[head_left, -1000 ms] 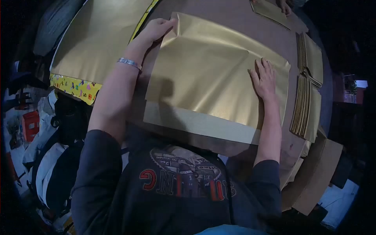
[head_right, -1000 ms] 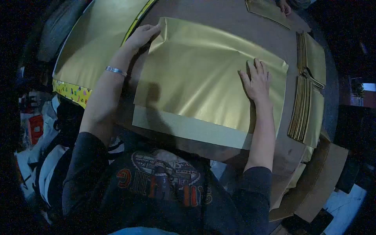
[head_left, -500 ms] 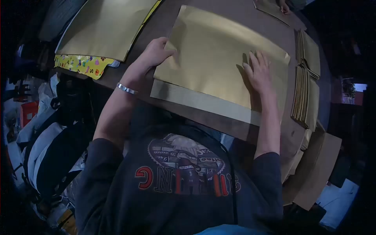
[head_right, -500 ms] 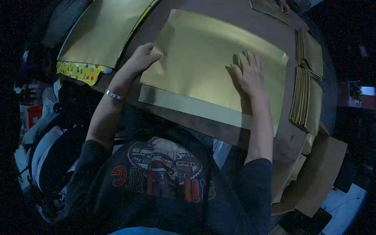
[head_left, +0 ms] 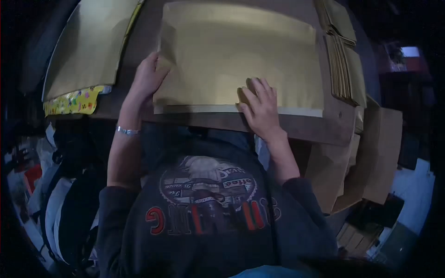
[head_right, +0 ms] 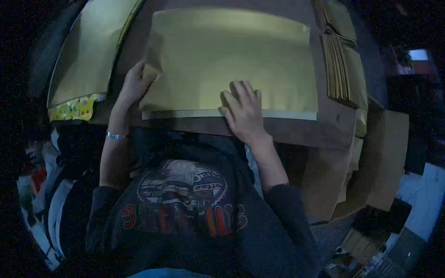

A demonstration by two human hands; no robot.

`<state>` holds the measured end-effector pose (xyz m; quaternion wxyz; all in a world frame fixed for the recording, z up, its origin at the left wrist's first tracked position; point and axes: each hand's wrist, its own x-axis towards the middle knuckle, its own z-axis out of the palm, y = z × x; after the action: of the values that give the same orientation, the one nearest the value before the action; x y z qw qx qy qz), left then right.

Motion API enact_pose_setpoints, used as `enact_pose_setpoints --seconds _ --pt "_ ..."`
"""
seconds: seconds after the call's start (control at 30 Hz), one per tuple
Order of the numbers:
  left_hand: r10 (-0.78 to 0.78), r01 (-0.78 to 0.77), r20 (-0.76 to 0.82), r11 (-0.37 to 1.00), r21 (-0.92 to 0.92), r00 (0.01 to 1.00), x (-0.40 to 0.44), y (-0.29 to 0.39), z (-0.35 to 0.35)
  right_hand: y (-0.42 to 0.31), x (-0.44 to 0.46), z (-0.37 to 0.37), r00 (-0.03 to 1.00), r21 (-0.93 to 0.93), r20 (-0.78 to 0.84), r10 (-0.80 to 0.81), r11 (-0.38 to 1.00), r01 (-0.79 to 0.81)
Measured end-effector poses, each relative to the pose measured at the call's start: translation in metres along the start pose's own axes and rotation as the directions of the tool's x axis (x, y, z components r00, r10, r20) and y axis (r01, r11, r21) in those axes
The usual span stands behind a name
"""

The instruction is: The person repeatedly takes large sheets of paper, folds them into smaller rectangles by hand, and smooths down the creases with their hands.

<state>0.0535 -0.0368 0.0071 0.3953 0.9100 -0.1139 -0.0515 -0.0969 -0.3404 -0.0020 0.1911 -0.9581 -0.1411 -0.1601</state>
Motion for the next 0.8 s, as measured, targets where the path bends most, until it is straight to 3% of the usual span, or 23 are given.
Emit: enact_pose_setpoints --seconds 0.07,0.17,0.33,0.37,0.47,0.6,0.67,0.7,0.8 --pt "0.001 0.007 0.032 0.972 -0.236 0.999 0.0 -0.003 0.005 -0.004 0.0 0.001 1.0 -0.04 -0.003 0.031 0.999 -0.031" --pt "0.061 -0.048 0.053 0.975 -0.218 0.997 -0.002 0.003 0.002 0.002 -0.004 0.006 0.997 -0.032 -0.055 0.053 0.998 -0.055" --pt "-0.012 0.017 0.1 0.999 -0.049 0.995 0.0 0.004 -0.004 0.003 -0.01 0.007 0.995 -0.011 -0.044 0.087 0.996 -0.088" --pt "-0.021 0.04 0.116 0.985 -0.17 0.993 -0.004 0.011 -0.004 0.002 -0.009 0.008 0.993 -0.038 -0.078 0.09 0.995 -0.093" --pt "0.037 -0.018 0.188 0.995 -0.1 0.981 0.001 -0.01 -0.007 0.003 -0.011 0.008 0.993 0.014 -0.07 0.096 0.995 -0.095" --pt "0.024 0.006 0.191 0.988 -0.155 0.981 0.001 -0.012 -0.007 0.005 -0.012 0.01 0.994 0.016 -0.076 0.081 0.997 -0.08" --pt "-0.065 0.144 0.27 0.948 -0.284 0.961 -0.002 -0.005 -0.009 0.006 -0.013 0.012 0.994 0.021 -0.072 0.082 0.997 -0.081" --pt "0.002 0.013 0.242 0.998 -0.059 0.97 0.002 -0.011 -0.013 0.005 -0.013 0.011 0.994 0.021 -0.068 0.087 0.996 -0.086" --pt "-0.014 0.053 0.252 0.988 -0.147 0.968 0.002 -0.018 -0.011 0.004 -0.013 0.01 0.994 0.019 -0.076 0.081 0.997 -0.079"
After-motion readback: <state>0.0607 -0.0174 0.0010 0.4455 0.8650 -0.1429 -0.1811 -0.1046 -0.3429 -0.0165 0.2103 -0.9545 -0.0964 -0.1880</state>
